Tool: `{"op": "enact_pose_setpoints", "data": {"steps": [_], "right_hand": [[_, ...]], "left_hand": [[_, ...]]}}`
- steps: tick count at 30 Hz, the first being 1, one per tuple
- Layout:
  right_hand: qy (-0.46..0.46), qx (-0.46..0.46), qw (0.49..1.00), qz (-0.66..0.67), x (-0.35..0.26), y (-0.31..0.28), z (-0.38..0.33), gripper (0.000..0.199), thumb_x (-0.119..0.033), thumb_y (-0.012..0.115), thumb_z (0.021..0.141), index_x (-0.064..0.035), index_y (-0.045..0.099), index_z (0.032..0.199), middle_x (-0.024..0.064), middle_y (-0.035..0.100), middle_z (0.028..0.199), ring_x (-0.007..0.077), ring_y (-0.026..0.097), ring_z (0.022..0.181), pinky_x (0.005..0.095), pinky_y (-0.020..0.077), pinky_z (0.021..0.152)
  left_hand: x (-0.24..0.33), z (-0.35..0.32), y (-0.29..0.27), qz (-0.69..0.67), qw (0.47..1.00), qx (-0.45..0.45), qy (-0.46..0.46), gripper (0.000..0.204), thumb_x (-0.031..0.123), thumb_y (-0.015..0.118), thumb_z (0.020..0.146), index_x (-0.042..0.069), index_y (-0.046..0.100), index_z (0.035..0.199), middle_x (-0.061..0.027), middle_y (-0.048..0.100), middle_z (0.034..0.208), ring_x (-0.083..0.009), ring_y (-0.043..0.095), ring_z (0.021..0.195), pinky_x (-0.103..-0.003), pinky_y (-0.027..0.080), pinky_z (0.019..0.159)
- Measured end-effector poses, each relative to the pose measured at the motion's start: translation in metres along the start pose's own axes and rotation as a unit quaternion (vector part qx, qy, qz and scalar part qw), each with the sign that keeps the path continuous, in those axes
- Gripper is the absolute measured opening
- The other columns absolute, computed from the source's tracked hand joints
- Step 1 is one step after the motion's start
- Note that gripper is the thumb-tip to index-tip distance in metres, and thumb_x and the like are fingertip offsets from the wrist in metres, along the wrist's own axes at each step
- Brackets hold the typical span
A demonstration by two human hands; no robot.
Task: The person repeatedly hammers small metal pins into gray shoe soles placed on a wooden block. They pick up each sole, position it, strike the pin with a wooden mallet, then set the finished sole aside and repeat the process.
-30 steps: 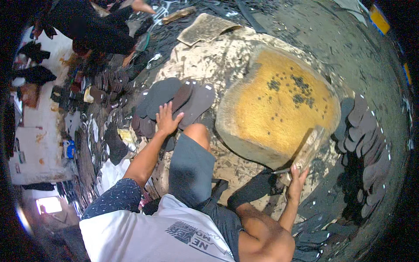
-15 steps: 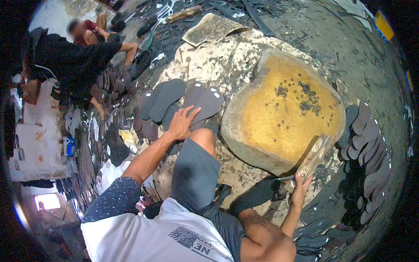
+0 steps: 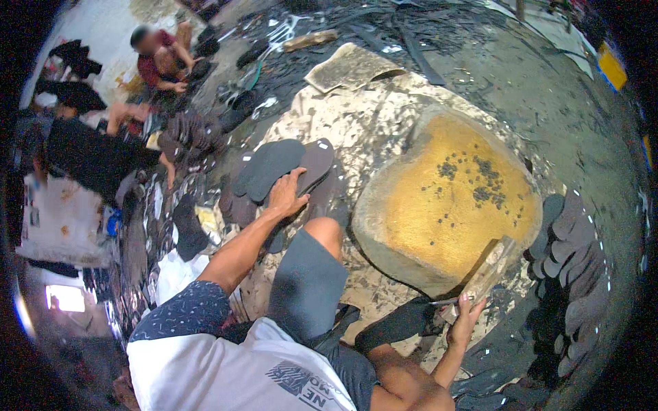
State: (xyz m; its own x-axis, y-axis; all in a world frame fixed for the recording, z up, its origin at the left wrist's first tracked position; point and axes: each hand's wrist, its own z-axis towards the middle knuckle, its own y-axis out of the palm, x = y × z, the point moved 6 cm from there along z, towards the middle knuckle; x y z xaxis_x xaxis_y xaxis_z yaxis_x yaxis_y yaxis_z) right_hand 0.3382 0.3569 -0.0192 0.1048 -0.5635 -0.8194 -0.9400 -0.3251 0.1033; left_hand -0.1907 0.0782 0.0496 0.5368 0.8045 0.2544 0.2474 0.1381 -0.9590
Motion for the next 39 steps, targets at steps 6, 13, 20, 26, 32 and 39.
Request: {"op": "enact_pose_setpoints", "data": {"steps": [6,13,20,26,32,39], "right_hand": [[-0.030,0.038,0.987,-0.150,-0.014,0.000,0.005,0.102,-0.030,0.074,0.091,0.0111,0.010,0.158,0.0237,0.035,0.156,0.0289,0.038,0.142,0.0366,0.0305,0.118],[-0.023,-0.034,0.999,0.033,-0.030,0.026,-0.005,0.084,-0.025,0.074,0.092,0.0046,0.023,0.152,0.0176,0.051,0.138,0.0239,0.052,0.125,0.0356,0.0412,0.108],[-0.047,-0.033,0.998,0.016,-0.037,0.026,-0.009,0.071,-0.024,0.073,0.093,0.0010,0.033,0.146,0.0126,0.056,0.130,0.0185,0.055,0.118,0.0342,0.0440,0.104],[-0.098,-0.018,0.995,0.018,-0.050,0.032,-0.021,0.068,-0.022,0.069,0.096,0.0016,0.032,0.148,0.0123,0.056,0.128,0.0201,0.056,0.116,0.0345,0.0432,0.105],[-0.099,-0.024,0.968,-0.227,-0.078,0.062,-0.022,0.088,-0.038,0.073,0.093,0.0046,0.022,0.152,0.0285,0.057,0.133,0.0323,0.056,0.125,0.0419,0.0432,0.107],[-0.056,-0.045,0.995,-0.076,-0.052,0.039,-0.024,0.046,-0.035,0.056,0.106,-0.0006,0.043,0.135,0.0115,0.066,0.099,0.0172,0.070,0.081,0.0309,0.0577,0.069]], "left_hand": [[0.226,0.039,0.000,-0.119,0.937,-0.009,0.330,0.078,0.022,0.081,0.080,0.026,0.043,0.149,-0.0182,0.053,0.133,-0.0422,0.056,0.117,-0.053,0.049,0.095],[0.324,0.075,0.033,-0.009,0.875,0.006,0.484,0.056,0.032,0.075,0.083,0.021,0.061,0.136,-0.0200,0.061,0.124,-0.0396,0.056,0.116,-0.050,0.047,0.099],[0.307,-0.006,0.055,-0.086,0.855,-0.001,0.511,0.054,0.028,0.079,0.080,0.021,0.066,0.131,-0.0127,0.060,0.128,-0.0339,0.055,0.114,-0.048,0.046,0.096],[0.284,-0.061,0.071,-0.075,0.836,-0.051,0.541,0.054,0.036,0.081,0.083,0.021,0.067,0.132,-0.0124,0.060,0.133,-0.0323,0.055,0.116,-0.048,0.045,0.098],[0.351,-0.123,0.063,-0.275,0.835,-0.254,0.402,0.046,0.039,0.080,0.084,0.006,0.072,0.116,-0.0178,0.069,0.103,-0.0341,0.066,0.091,-0.046,0.050,0.081],[0.340,-0.063,0.088,-0.470,0.839,-0.244,0.126,0.029,0.022,0.071,0.097,-0.001,0.071,0.115,0.0009,0.066,0.080,-0.0066,0.058,0.072,-0.025,0.049,0.064]]}}
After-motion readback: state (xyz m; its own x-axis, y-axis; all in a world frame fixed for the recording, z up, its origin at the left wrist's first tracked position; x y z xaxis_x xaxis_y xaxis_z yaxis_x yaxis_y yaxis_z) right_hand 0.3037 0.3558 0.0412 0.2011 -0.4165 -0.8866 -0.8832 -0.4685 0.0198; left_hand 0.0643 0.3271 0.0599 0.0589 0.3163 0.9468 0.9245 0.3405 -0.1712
